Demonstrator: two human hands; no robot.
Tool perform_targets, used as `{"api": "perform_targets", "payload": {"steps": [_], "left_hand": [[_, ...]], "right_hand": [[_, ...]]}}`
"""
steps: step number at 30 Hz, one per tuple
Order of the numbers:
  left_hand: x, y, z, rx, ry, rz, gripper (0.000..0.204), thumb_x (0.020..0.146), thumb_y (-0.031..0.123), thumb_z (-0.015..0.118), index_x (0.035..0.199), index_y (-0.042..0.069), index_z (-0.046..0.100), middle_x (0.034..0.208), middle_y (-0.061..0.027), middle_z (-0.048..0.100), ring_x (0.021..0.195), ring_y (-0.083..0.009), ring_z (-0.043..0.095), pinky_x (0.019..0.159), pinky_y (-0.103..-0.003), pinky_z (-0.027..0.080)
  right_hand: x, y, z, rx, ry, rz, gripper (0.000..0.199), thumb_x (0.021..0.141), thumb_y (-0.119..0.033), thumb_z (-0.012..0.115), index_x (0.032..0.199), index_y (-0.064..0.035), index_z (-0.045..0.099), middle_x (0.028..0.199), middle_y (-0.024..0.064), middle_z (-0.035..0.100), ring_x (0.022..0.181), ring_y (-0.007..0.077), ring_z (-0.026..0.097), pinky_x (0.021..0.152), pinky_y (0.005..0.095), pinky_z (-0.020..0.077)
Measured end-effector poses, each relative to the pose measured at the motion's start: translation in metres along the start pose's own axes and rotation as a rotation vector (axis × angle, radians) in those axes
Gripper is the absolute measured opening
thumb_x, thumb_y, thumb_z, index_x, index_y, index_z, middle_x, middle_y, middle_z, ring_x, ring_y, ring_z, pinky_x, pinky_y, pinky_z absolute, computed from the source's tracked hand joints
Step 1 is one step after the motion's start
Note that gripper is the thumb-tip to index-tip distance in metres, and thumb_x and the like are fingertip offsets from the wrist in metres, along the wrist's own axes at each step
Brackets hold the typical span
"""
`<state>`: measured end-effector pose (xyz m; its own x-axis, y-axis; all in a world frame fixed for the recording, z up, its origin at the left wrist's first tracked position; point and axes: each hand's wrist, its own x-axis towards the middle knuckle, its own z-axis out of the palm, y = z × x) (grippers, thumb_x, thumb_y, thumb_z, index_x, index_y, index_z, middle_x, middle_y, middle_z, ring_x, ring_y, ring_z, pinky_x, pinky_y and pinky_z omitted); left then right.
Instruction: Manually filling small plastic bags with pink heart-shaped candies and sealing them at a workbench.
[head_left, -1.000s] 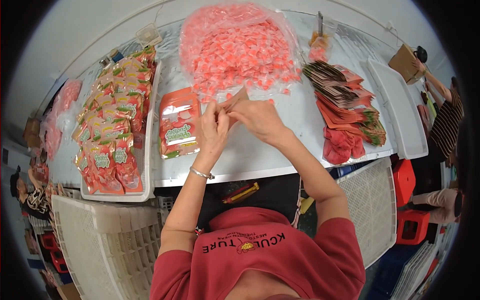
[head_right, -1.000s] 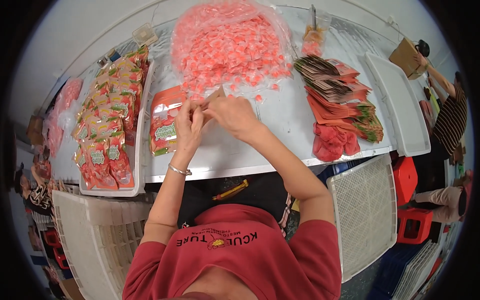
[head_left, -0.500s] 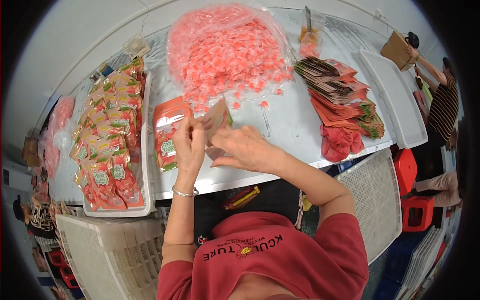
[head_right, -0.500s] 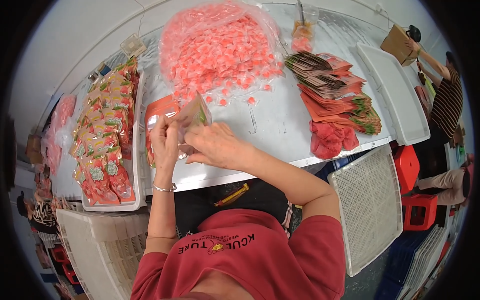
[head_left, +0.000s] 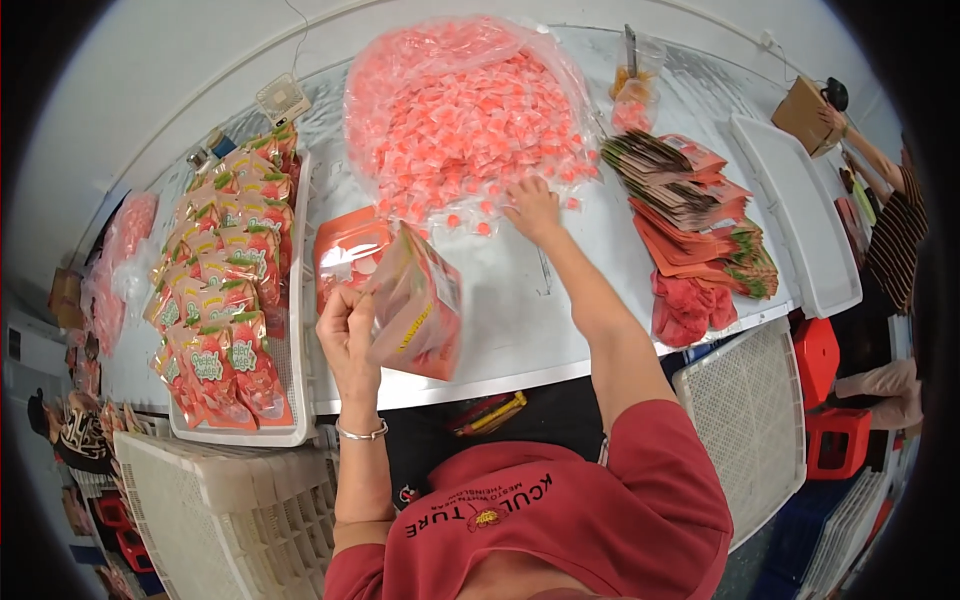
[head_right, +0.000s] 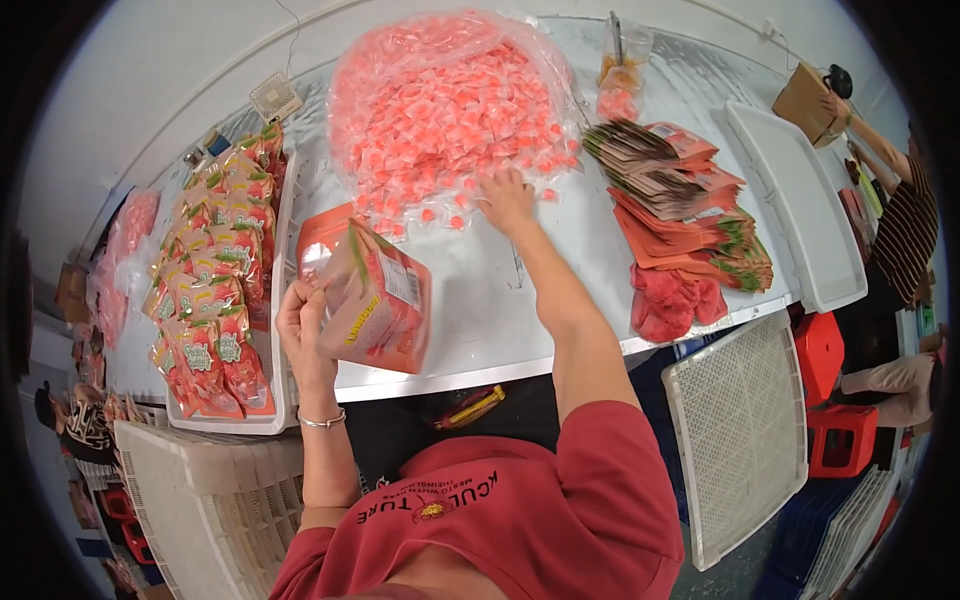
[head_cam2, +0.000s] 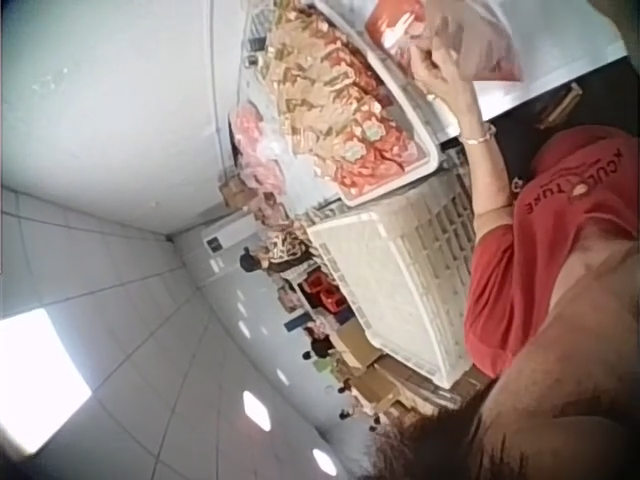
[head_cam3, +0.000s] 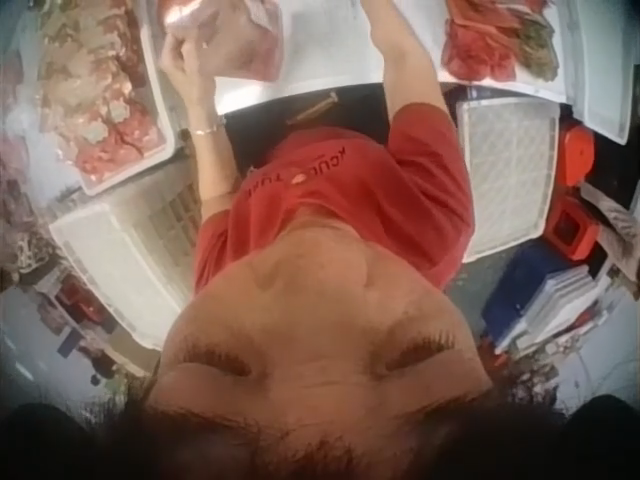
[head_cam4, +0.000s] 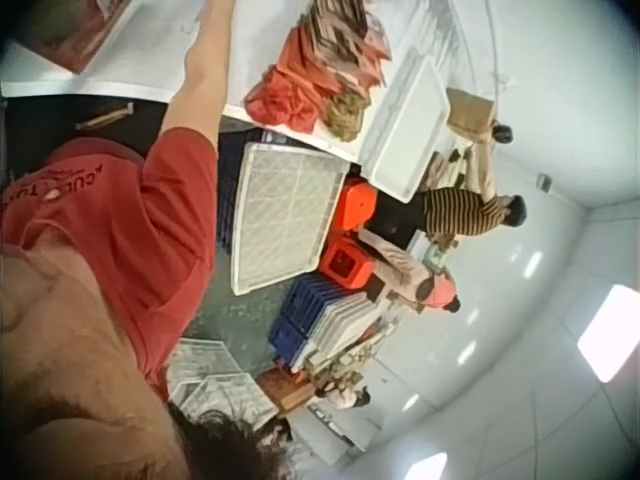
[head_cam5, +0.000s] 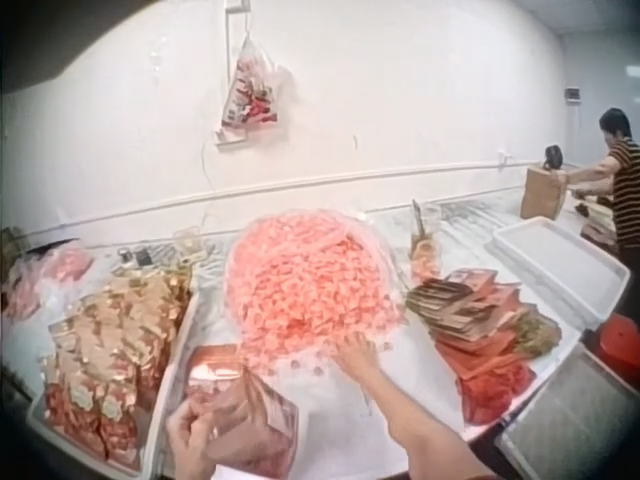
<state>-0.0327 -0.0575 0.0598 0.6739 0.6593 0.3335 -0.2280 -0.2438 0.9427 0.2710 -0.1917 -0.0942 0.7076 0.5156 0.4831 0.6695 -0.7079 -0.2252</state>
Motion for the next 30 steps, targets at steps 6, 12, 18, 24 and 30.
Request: {"api": "perform_targets", "payload": {"steps": [6,12,18,24,30], "left_hand": [[-0.004,0.0,0.0,0.001,-0.047,-0.008,0.023,0.087,0.008,0.051,0.067,0.006,0.039,0.066,0.0063,0.037,0.061,-0.0025,0.027,0.053,-0.02,0.024],[-0.007,0.022,0.004,-0.031,-0.061,-0.017,0.023,0.087,0.008,0.051,0.068,0.006,0.039,0.068,0.0057,0.042,0.063,-0.0025,0.028,0.054,-0.02,0.025],[-0.016,0.021,-0.019,-0.069,0.019,-0.034,0.022,0.087,0.008,0.051,0.068,0.005,0.041,0.068,0.0054,0.042,0.065,-0.0026,0.03,0.057,-0.019,0.027],[-0.014,0.029,-0.012,-0.069,-0.054,-0.057,0.022,0.086,0.008,0.051,0.067,0.005,0.04,0.07,0.0032,0.045,0.067,-0.0039,0.032,0.065,-0.019,0.032],[-0.018,0.03,-0.036,-0.123,0.053,-0.076,0.019,0.084,0.007,0.052,0.068,0.004,0.042,0.074,-0.0003,0.048,0.072,-0.0052,0.041,0.076,-0.023,0.039]], "right_hand": [[-0.075,-0.044,-0.029,0.112,-0.12,-0.035,0.034,0.08,-0.029,0.061,0.11,-0.0133,0.055,0.113,0.0092,0.053,0.117,0.0301,0.042,0.092,0.0499,0.0359],[-0.022,0.057,-0.04,0.301,0.116,0.1,0.027,0.088,-0.024,0.049,0.106,-0.0067,0.06,0.122,0.0141,0.053,0.113,0.0343,0.047,0.093,0.0451,0.0378],[-0.034,0.033,-0.045,0.122,-0.266,0.062,0.027,0.087,-0.027,0.05,0.103,-0.0104,0.063,0.121,0.0097,0.054,0.115,0.032,0.046,0.094,0.056,0.0341],[-0.054,-0.089,-0.019,0.152,0.083,-0.23,0.025,0.088,-0.03,0.05,0.099,-0.0138,0.065,0.118,0.0054,0.056,0.123,0.0277,0.04,0.098,0.0669,0.0213],[-0.033,-0.088,-0.044,-0.048,-0.645,-0.172,0.027,0.088,-0.027,0.049,0.105,-0.0095,0.061,0.125,0.0092,0.05,0.127,0.0288,0.036,0.097,0.0669,0.0226]]}}
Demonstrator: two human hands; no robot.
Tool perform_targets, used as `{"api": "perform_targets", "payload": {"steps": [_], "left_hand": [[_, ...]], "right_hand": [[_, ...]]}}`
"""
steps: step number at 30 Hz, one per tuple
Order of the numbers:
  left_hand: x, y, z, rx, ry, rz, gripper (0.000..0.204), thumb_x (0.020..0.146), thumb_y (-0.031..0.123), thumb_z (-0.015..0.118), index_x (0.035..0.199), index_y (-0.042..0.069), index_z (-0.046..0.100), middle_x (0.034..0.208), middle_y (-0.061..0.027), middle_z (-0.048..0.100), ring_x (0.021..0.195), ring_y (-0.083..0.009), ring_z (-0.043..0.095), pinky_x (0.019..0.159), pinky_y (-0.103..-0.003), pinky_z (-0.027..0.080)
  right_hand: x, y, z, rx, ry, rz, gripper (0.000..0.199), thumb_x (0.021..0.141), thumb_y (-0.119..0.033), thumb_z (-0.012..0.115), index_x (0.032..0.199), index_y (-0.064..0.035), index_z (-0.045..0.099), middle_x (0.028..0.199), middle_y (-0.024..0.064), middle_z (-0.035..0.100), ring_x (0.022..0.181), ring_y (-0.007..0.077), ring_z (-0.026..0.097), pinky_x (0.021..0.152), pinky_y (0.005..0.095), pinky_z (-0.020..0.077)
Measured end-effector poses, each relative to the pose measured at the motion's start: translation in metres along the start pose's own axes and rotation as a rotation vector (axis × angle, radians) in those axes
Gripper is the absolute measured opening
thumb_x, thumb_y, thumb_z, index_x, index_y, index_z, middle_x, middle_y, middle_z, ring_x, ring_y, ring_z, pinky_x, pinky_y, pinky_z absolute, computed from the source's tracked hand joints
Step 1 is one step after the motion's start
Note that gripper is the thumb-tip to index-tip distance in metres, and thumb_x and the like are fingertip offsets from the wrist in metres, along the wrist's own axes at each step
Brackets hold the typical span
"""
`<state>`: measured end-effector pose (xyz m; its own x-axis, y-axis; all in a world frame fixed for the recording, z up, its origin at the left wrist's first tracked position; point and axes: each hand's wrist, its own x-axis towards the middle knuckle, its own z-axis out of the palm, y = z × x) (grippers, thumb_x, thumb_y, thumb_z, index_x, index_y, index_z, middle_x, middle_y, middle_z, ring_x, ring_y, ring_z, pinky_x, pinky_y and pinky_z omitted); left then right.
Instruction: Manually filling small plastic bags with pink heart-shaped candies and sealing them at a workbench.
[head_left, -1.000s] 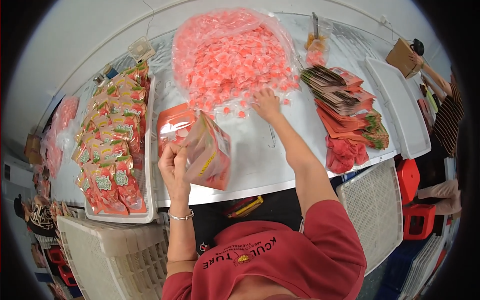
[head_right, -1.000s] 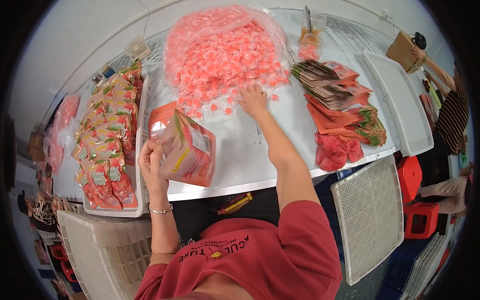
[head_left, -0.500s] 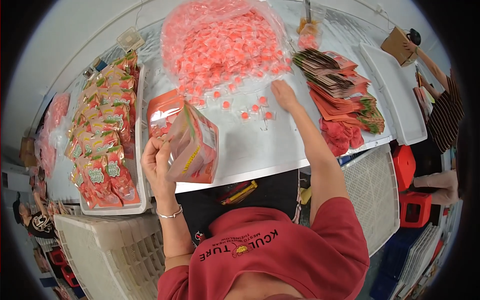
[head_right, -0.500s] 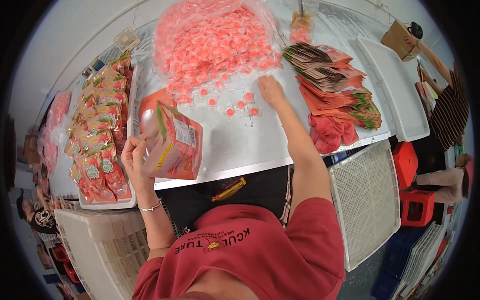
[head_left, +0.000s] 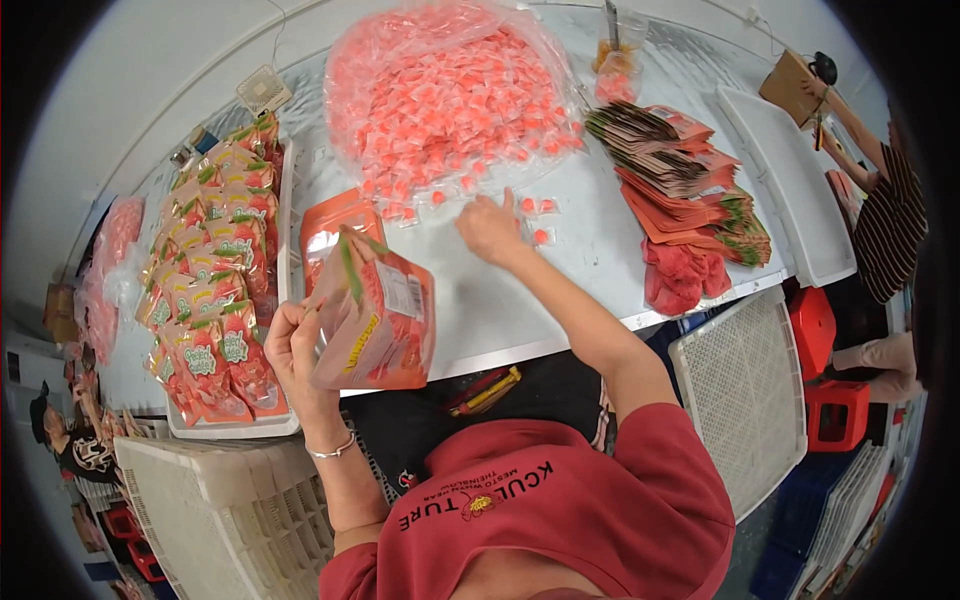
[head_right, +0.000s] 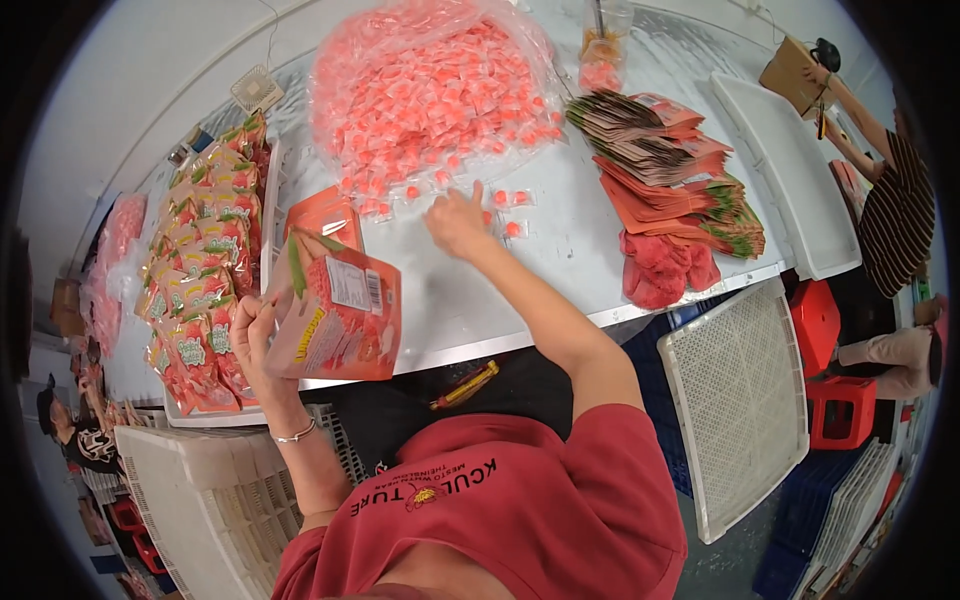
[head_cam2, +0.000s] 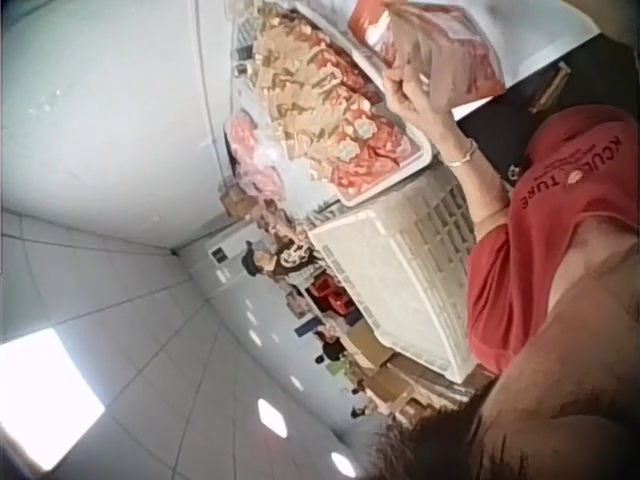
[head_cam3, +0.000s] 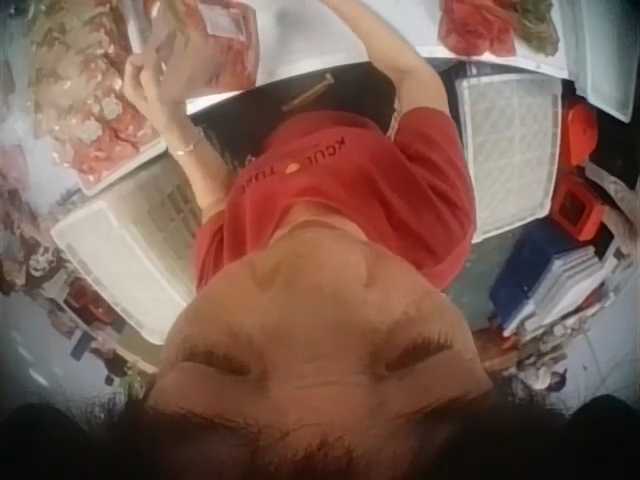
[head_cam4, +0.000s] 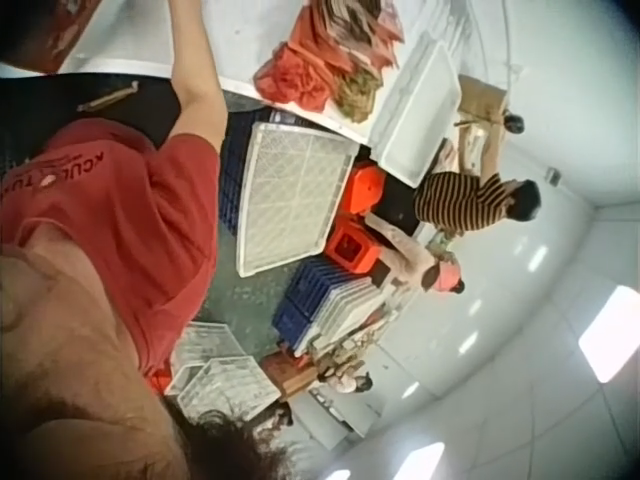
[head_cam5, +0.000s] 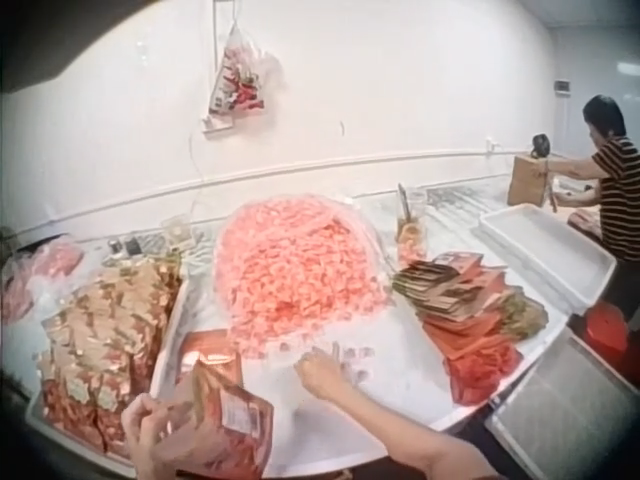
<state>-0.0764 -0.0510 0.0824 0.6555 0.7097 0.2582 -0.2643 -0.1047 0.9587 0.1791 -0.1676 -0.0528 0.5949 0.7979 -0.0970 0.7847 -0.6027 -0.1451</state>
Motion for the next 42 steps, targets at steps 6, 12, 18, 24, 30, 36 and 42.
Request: {"api": "perform_targets", "payload": {"steps": [6,12,18,24,30,36,42], "left_hand": [[0.005,-0.006,0.015,0.053,-0.129,0.062,0.019,0.084,0.007,0.052,0.068,0.004,0.043,0.072,0.0006,0.047,0.071,-0.0055,0.04,0.077,-0.023,0.039],[0.003,-0.006,0.004,0.064,-0.039,0.034,0.02,0.086,0.004,0.049,0.067,0.007,0.041,0.068,0.0042,0.044,0.065,-0.0027,0.038,0.068,-0.018,0.036],[0.008,-0.011,0.009,0.061,-0.072,0.061,0.021,0.089,0.009,0.052,0.071,0.004,0.041,0.073,0.0004,0.047,0.072,-0.0061,0.039,0.078,-0.023,0.038],[0.0,-0.006,0.007,0.105,-0.12,0.018,0.021,0.089,0.007,0.051,0.071,0.004,0.041,0.071,0.0033,0.043,0.066,-0.0035,0.032,0.071,-0.02,0.037],[-0.003,-0.004,0.013,0.106,-0.123,0.053,0.021,0.088,0.007,0.052,0.07,0.005,0.041,0.071,0.0051,0.042,0.064,-0.0022,0.029,0.057,-0.017,0.026],[-0.002,-0.007,0.0,0.086,-0.091,0.024,0.022,0.088,0.006,0.052,0.069,0.006,0.04,0.069,0.0059,0.039,0.065,-0.0026,0.03,0.058,-0.018,0.026],[0.005,-0.012,0.009,0.06,-0.137,-0.014,0.02,0.087,0.007,0.053,0.07,0.006,0.043,0.069,0.0045,0.039,0.067,-0.0038,0.035,0.073,-0.019,0.037]], "right_hand": [[0.038,0.047,0.029,0.097,0.644,-0.11,0.014,0.082,-0.011,0.05,0.086,-0.0041,0.062,0.101,0.0145,0.06,0.106,0.0312,0.052,0.096,0.0543,0.0347],[0.006,0.064,-0.004,0.258,0.324,0.107,0.022,0.08,-0.011,0.053,0.097,-0.0023,0.064,0.103,0.015,0.063,0.102,0.0283,0.056,0.09,0.0383,0.0408],[-0.043,0.153,-0.045,1.131,0.503,0.28,0.039,0.091,-0.031,0.047,0.109,-0.0004,0.062,0.106,0.0083,0.064,0.104,0.0168,0.056,0.092,0.0298,0.0396],[-0.024,0.134,0.0,1.051,0.461,0.165,0.027,0.088,-0.023,0.052,0.099,-0.0026,0.066,0.102,0.0076,0.065,0.098,0.0175,0.058,0.087,0.0308,0.0431],[0.033,0.098,0.023,0.428,0.373,-0.212,0.014,0.077,-0.014,0.06,0.083,-0.0036,0.068,0.084,0.0116,0.064,0.078,0.0281,0.06,0.072,0.0345,0.048],[0.037,0.146,0.007,0.471,0.214,0.058,0.02,0.079,-0.02,0.06,0.087,-0.0045,0.068,0.087,0.012,0.065,0.08,0.0282,0.061,0.072,0.0343,0.0478],[-0.031,0.094,0.039,0.122,0.751,-0.094,0.038,0.085,-0.035,0.055,0.108,-0.006,0.063,0.107,0.0141,0.061,0.102,0.0306,0.056,0.085,0.0358,0.0435]]}}
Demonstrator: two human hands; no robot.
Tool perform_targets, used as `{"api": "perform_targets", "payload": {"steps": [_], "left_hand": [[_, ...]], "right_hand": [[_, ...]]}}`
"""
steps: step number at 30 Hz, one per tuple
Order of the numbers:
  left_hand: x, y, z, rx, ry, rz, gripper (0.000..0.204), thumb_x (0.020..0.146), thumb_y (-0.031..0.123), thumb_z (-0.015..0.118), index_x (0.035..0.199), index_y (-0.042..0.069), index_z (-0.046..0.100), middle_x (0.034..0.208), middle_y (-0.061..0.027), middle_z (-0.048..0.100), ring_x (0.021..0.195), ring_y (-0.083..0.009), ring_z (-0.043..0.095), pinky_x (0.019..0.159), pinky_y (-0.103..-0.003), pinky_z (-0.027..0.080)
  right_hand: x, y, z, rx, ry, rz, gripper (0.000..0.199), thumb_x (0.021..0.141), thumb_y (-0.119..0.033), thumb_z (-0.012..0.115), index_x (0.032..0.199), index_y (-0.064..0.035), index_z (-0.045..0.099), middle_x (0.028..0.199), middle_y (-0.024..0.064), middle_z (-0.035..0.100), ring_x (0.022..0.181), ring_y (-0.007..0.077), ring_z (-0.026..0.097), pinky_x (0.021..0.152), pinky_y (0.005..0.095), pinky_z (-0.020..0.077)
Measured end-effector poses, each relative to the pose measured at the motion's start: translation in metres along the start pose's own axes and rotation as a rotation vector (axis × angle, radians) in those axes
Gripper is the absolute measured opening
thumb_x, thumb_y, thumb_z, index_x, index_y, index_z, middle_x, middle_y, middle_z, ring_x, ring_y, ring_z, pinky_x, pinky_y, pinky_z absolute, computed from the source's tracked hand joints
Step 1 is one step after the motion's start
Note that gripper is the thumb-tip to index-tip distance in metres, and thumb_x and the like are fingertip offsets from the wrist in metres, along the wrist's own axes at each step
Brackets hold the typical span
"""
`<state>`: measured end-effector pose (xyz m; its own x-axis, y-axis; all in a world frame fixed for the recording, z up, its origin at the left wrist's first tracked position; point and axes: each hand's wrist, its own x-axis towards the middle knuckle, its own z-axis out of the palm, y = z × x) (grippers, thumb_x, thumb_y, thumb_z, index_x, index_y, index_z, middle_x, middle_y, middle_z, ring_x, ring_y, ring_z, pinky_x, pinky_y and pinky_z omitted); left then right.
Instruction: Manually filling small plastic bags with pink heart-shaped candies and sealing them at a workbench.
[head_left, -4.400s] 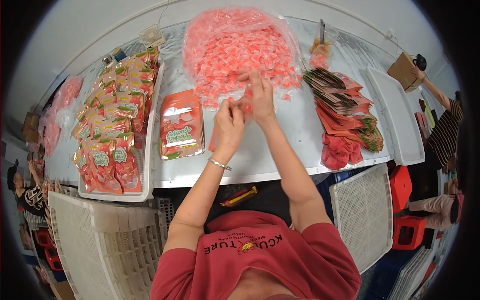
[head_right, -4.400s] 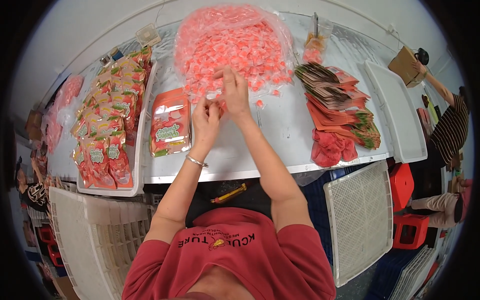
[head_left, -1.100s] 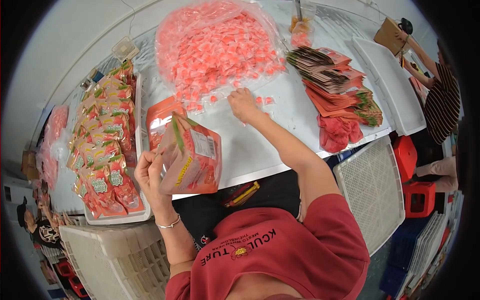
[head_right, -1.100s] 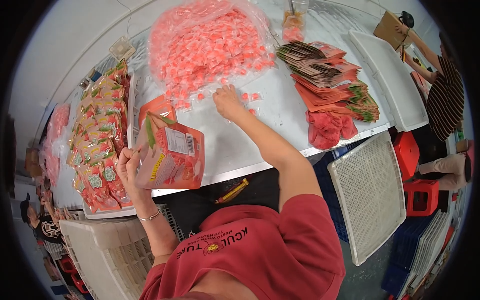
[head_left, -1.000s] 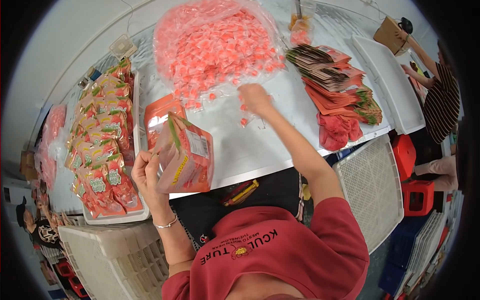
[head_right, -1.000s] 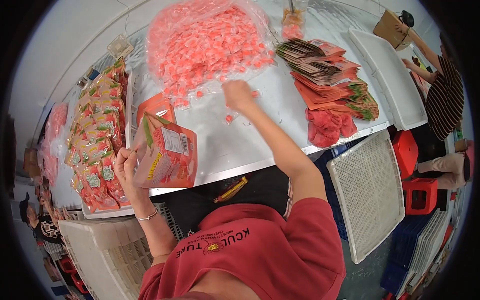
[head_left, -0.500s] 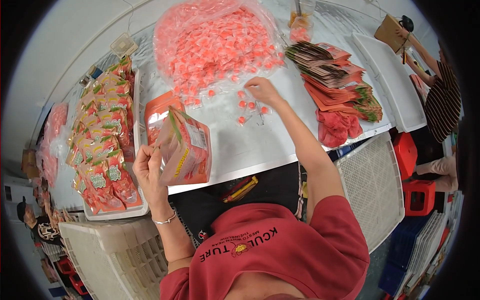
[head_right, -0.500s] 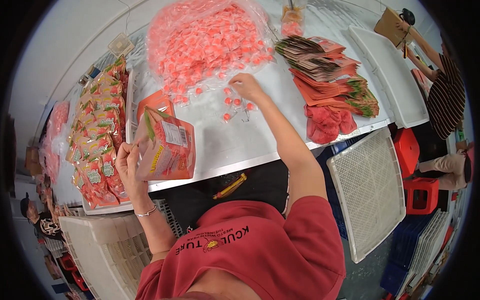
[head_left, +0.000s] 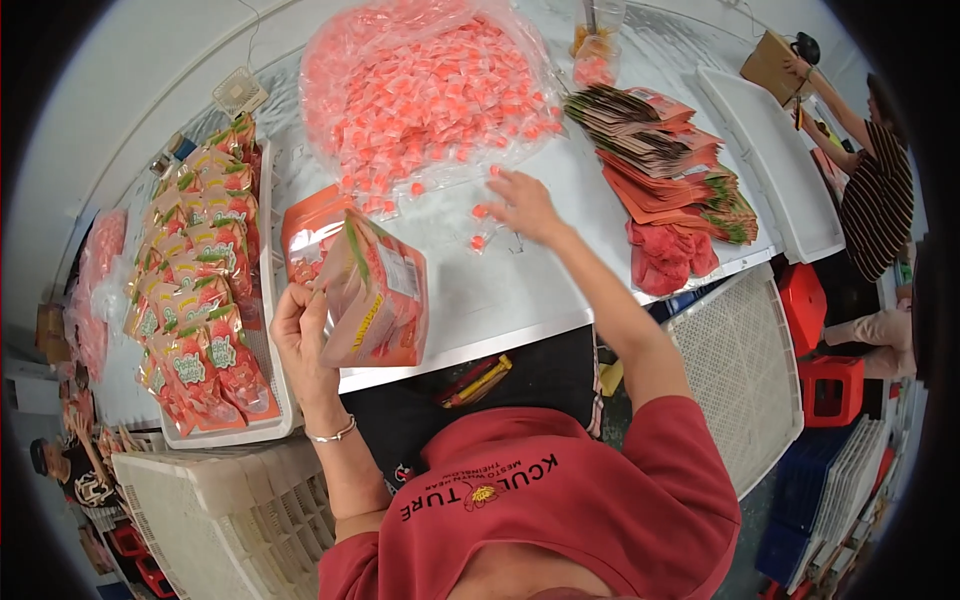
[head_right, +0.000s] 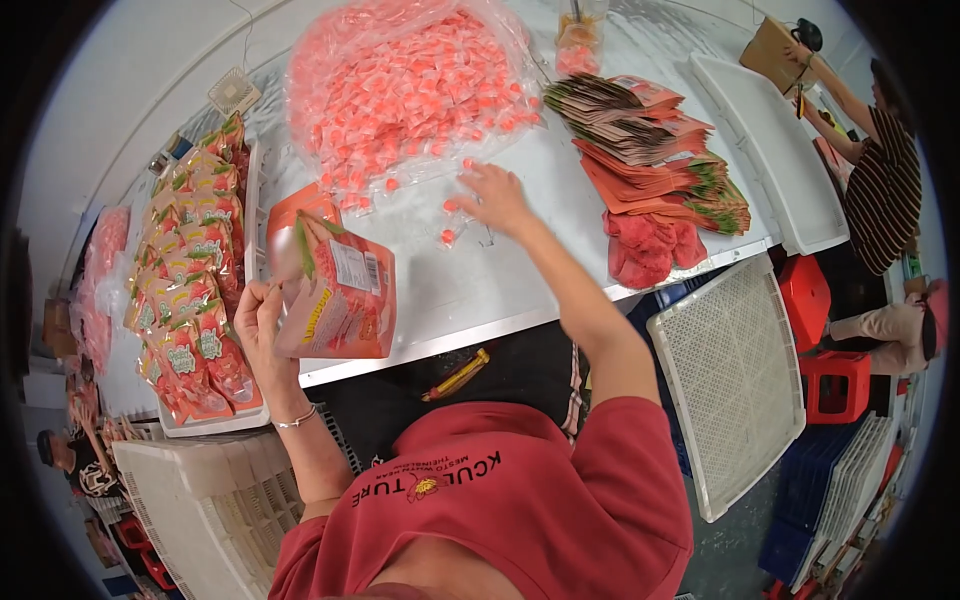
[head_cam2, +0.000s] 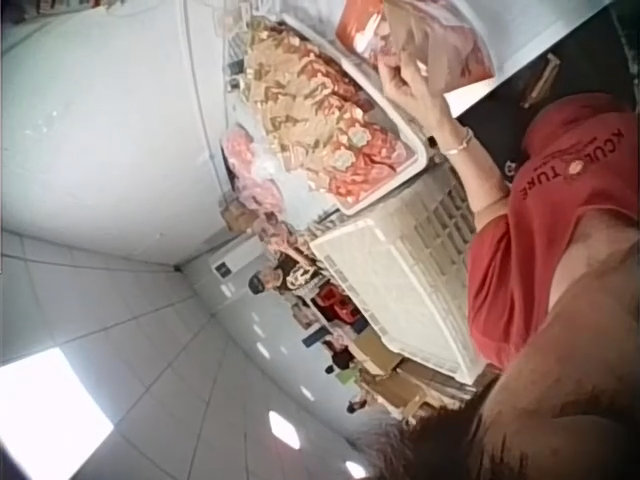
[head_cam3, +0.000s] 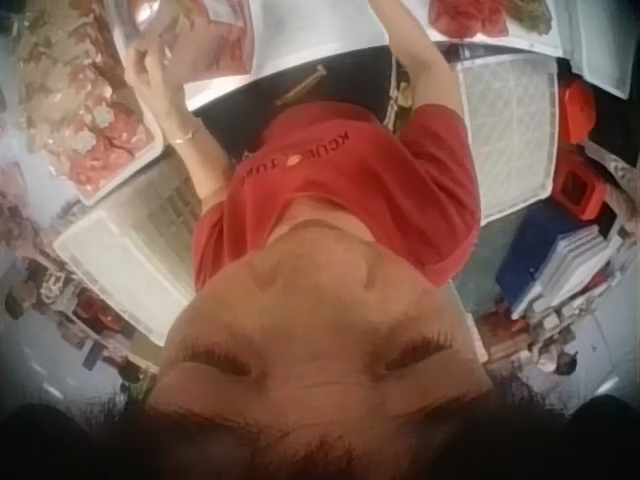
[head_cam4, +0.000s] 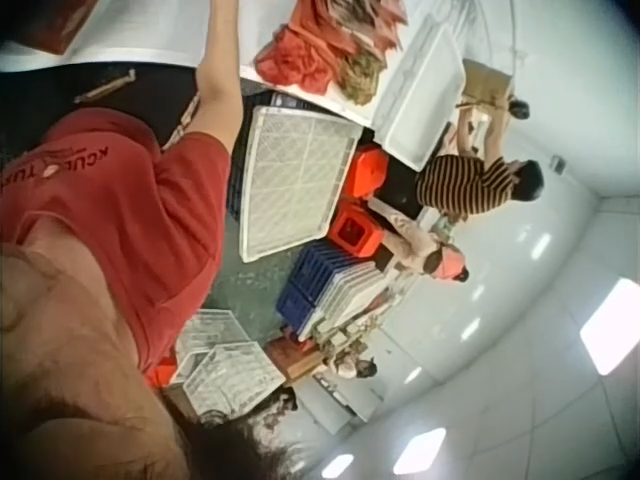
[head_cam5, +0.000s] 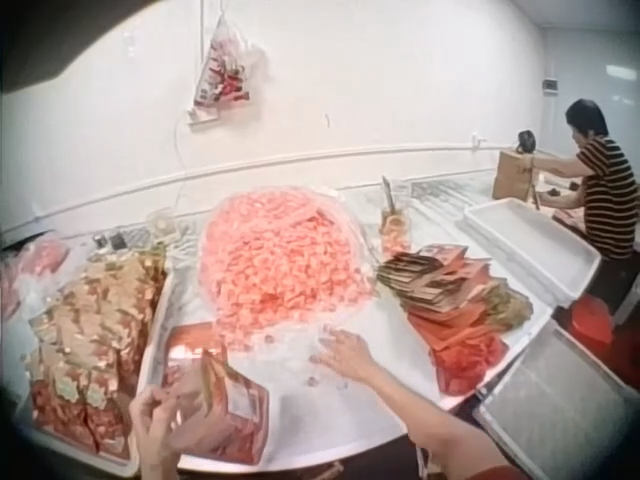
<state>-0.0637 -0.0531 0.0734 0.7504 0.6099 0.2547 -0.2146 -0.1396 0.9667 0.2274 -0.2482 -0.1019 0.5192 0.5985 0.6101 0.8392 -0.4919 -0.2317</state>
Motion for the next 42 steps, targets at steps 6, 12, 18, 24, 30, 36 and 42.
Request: {"api": "perform_targets", "payload": {"steps": [6,12,18,24,30,36,42], "left_hand": [[0.005,0.002,0.006,-0.003,-0.009,0.043,0.022,0.087,0.008,0.053,0.069,0.007,0.042,0.069,0.0062,0.04,0.065,-0.0029,0.029,0.058,-0.019,0.025],[-0.002,0.009,-0.019,-0.001,0.073,0.076,0.02,0.087,0.007,0.053,0.069,0.006,0.043,0.07,0.0053,0.041,0.066,-0.0038,0.031,0.06,-0.019,0.027],[-0.005,0.004,-0.019,-0.012,0.067,0.071,0.02,0.087,0.007,0.053,0.069,0.007,0.043,0.069,0.0059,0.039,0.065,-0.0036,0.03,0.06,-0.019,0.027],[0.006,-0.002,0.005,0.024,-0.062,0.012,0.019,0.087,0.006,0.051,0.07,0.007,0.043,0.068,0.0071,0.037,0.062,-0.0038,0.029,0.054,-0.019,0.026],[0.029,-0.02,0.054,0.309,-0.147,0.203,0.014,0.083,0.007,0.05,0.073,0.003,0.041,0.058,-0.0016,0.038,0.055,-0.0091,0.037,0.049,-0.026,0.033],[0.047,-0.032,0.108,0.456,-0.079,0.278,0.014,0.083,0.008,0.049,0.075,-0.001,0.042,0.056,-0.0183,0.048,0.047,-0.0298,0.048,0.047,-0.037,0.038],[0.059,-0.043,0.103,0.452,0.035,0.188,0.013,0.082,0.008,0.049,0.076,-0.002,0.044,0.064,-0.0215,0.053,0.058,-0.0358,0.057,0.053,-0.042,0.042]], "right_hand": [[-0.025,0.0,0.019,0.382,-0.171,0.294,0.043,0.087,-0.043,0.05,0.121,-0.0172,0.057,0.127,0.0102,0.05,0.121,0.0309,0.041,0.098,0.0516,0.0299],[0.012,0.017,-0.027,1.047,-0.381,0.45,0.047,0.09,-0.039,0.046,0.127,-0.0108,0.05,0.131,0.0158,0.047,0.132,0.0309,0.029,0.106,0.0526,0.0194],[-0.02,-0.085,-0.009,-0.03,-0.22,-0.189,0.037,0.082,-0.037,0.059,0.116,-0.0217,0.057,0.127,0.0102,0.049,0.122,0.0248,0.04,0.098,0.0454,0.032],[-0.026,-0.072,0.027,0.055,-0.137,-0.054,0.018,0.078,-0.03,0.066,0.081,-0.0132,0.059,0.085,0.0028,0.057,0.074,0.016,0.055,0.053,0.0318,0.0422],[0.064,-0.099,-0.077,1.784,0.26,0.936,0.02,0.082,-0.024,0.062,0.071,-0.0112,0.053,0.066,0.0011,0.05,0.05,0.0058,0.042,0.038,0.0205,0.0288],[0.114,-0.139,-0.115,1.604,0.265,0.498,0.019,0.087,-0.023,0.057,0.076,-0.0069,0.055,0.07,0.0015,0.054,0.057,0.0078,0.045,0.051,0.0229,0.038],[0.089,-0.145,-0.102,0.206,0.353,-0.346,0.018,0.089,-0.013,0.047,0.076,-0.0004,0.051,0.07,0.0117,0.052,0.066,0.0279,0.051,0.062,0.037,0.0404]]}}
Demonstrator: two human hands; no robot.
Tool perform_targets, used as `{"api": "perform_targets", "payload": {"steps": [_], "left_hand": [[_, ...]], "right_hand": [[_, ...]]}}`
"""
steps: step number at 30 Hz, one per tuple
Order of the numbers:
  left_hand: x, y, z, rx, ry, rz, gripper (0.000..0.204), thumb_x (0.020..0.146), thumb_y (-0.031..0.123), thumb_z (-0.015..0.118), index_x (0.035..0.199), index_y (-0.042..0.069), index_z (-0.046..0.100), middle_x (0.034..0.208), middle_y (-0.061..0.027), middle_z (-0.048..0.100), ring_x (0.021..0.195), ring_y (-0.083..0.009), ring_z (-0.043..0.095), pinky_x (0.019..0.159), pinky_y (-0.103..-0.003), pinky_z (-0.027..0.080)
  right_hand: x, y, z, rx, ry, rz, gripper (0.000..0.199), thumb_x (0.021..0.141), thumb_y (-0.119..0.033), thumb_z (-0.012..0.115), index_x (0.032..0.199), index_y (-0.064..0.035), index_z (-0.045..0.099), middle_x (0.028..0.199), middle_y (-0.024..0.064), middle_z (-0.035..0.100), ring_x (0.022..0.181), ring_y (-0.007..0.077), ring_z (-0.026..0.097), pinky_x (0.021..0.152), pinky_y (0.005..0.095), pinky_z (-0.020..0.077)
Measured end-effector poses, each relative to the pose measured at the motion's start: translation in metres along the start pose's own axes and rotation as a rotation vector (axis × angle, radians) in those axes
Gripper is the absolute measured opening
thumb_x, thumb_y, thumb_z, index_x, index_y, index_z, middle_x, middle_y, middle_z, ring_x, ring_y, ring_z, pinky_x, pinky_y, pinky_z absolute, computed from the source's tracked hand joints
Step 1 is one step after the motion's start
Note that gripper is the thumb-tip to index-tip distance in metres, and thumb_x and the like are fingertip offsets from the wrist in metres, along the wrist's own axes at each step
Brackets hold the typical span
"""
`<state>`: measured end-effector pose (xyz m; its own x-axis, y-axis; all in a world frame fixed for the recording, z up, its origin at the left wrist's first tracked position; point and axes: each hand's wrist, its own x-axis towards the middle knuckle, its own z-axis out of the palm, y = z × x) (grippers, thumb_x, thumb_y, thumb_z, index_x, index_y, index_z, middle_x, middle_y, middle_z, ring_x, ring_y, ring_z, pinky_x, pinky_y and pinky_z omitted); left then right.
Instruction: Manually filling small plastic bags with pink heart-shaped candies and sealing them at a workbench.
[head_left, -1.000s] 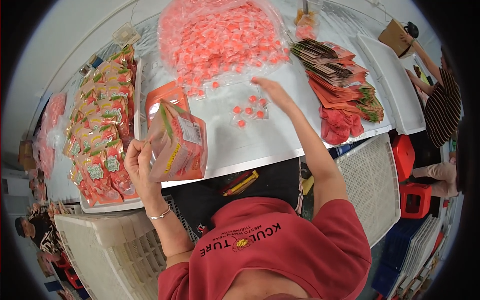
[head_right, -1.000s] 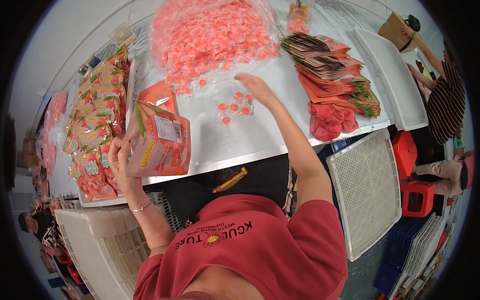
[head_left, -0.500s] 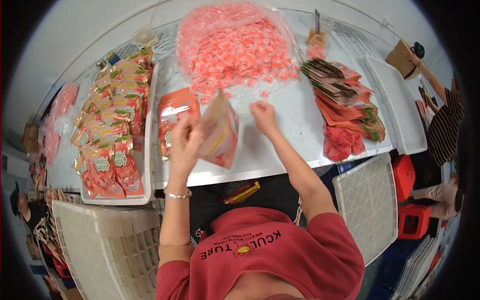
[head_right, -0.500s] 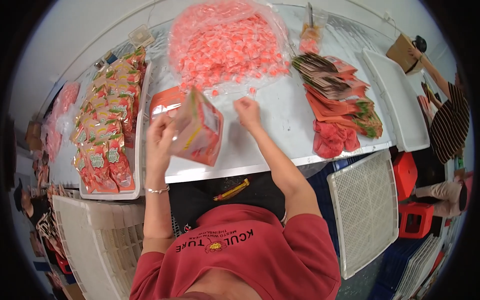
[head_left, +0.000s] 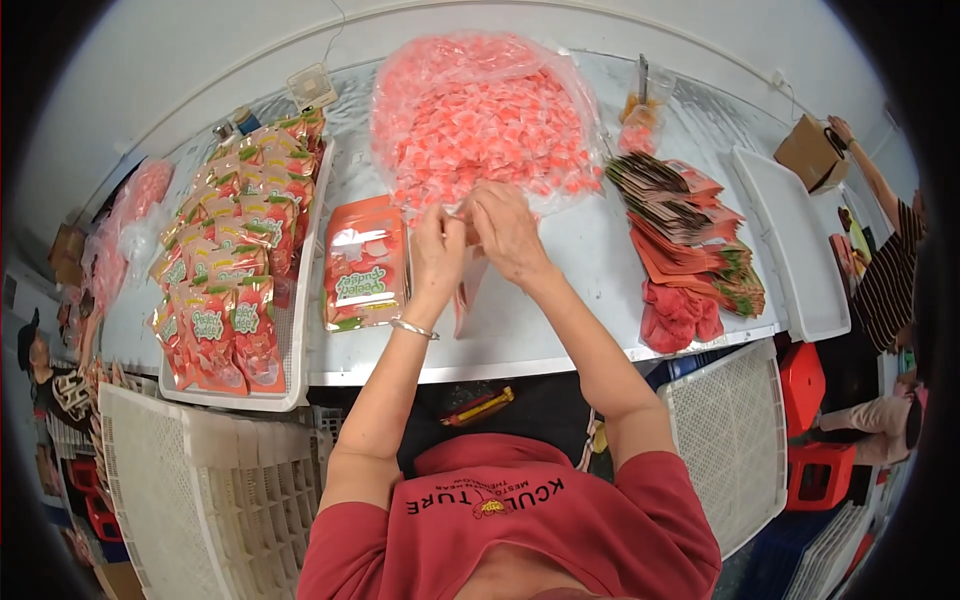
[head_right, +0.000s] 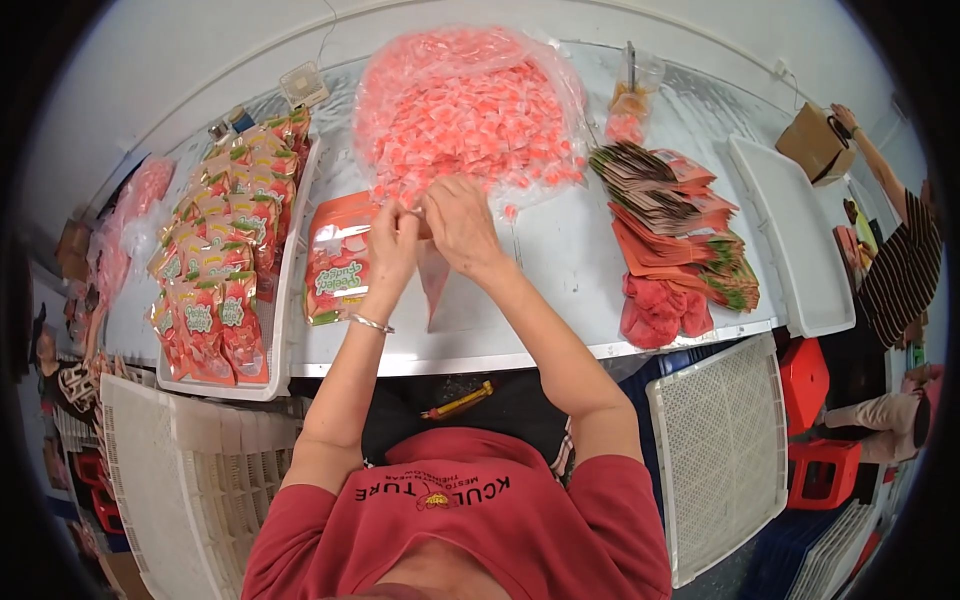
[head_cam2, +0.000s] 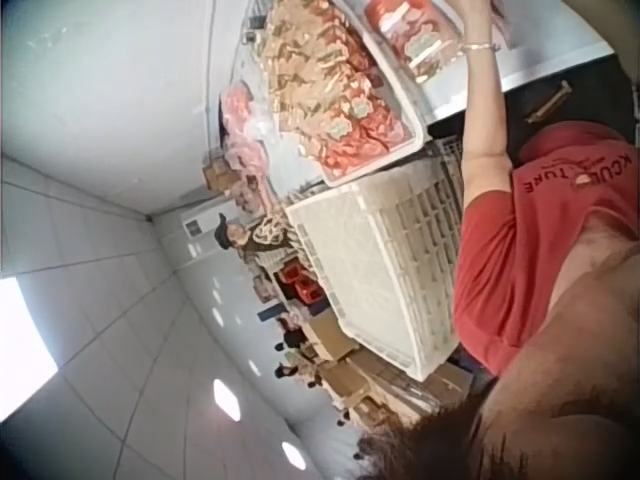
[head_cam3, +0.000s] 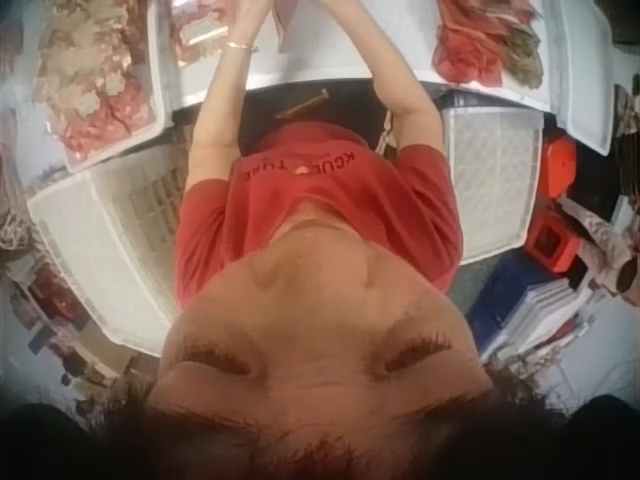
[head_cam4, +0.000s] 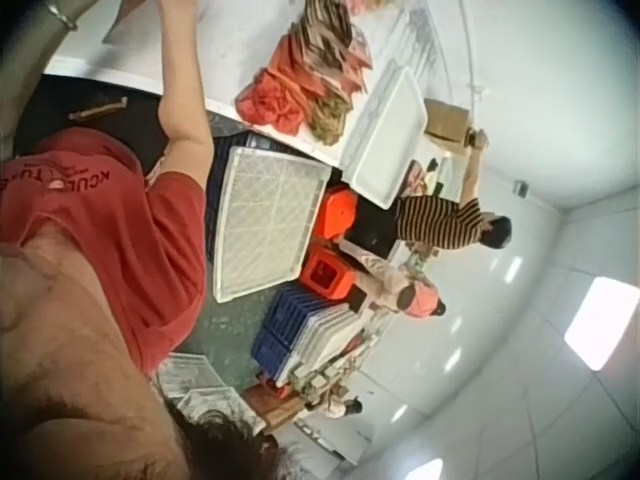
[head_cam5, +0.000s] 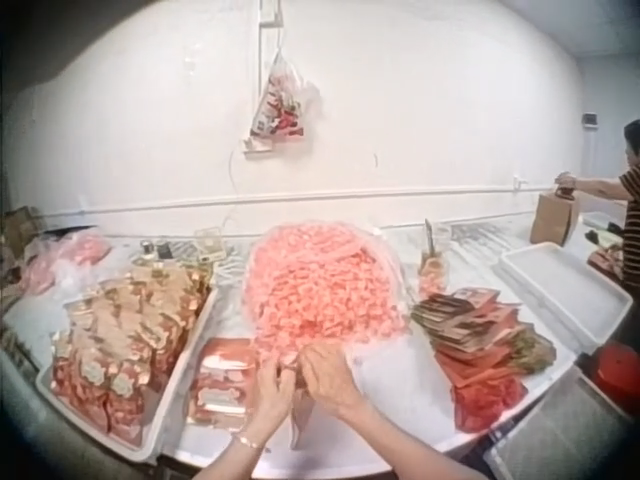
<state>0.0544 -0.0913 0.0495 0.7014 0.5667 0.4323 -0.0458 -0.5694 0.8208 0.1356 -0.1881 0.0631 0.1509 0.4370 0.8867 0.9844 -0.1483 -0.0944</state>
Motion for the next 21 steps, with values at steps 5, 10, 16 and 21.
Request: {"api": "perform_targets", "payload": {"steps": [5,10,16,21], "left_hand": [[-0.017,0.01,0.017,0.071,0.01,0.099,0.011,0.082,0.008,0.049,0.077,-0.001,0.045,0.065,-0.0219,0.054,0.061,-0.0426,0.053,0.055,-0.047,0.041],[-0.011,-0.005,0.004,-0.071,0.1,-0.017,0.014,0.085,0.009,0.048,0.077,-0.002,0.043,0.06,-0.0198,0.05,0.051,-0.0338,0.049,0.051,-0.042,0.04],[-0.011,-0.012,-0.019,-0.19,0.04,-0.071,0.014,0.085,0.007,0.046,0.075,-0.003,0.043,0.061,-0.0151,0.051,0.056,-0.0212,0.051,0.052,-0.035,0.04],[-0.037,-0.01,-0.04,-0.14,0.114,-0.023,0.013,0.084,0.006,0.047,0.074,-0.001,0.045,0.06,-0.0058,0.043,0.056,-0.0127,0.042,0.051,-0.029,0.036]], "right_hand": [[0.006,0.009,0.003,0.419,-0.184,0.693,0.023,0.09,-0.02,0.042,0.092,0.0011,0.051,0.089,0.0163,0.054,0.084,0.0307,0.053,0.075,0.0402,0.0414],[0.01,0.001,0.006,-0.008,-0.383,0.271,0.026,0.089,-0.025,0.047,0.099,-0.003,0.056,0.103,0.014,0.057,0.102,0.0296,0.054,0.09,0.0407,0.0396],[0.008,-0.012,-0.033,0.281,-0.799,0.192,0.039,0.08,-0.036,0.062,0.109,-0.0107,0.059,0.108,0.0102,0.059,0.113,0.0282,0.05,0.098,0.0479,0.033],[0.014,-0.011,-0.043,0.559,-1.102,0.151,0.048,0.079,-0.036,0.067,0.116,-0.0055,0.057,0.111,0.0071,0.061,0.104,0.0273,0.058,0.09,0.0436,0.0441]]}}
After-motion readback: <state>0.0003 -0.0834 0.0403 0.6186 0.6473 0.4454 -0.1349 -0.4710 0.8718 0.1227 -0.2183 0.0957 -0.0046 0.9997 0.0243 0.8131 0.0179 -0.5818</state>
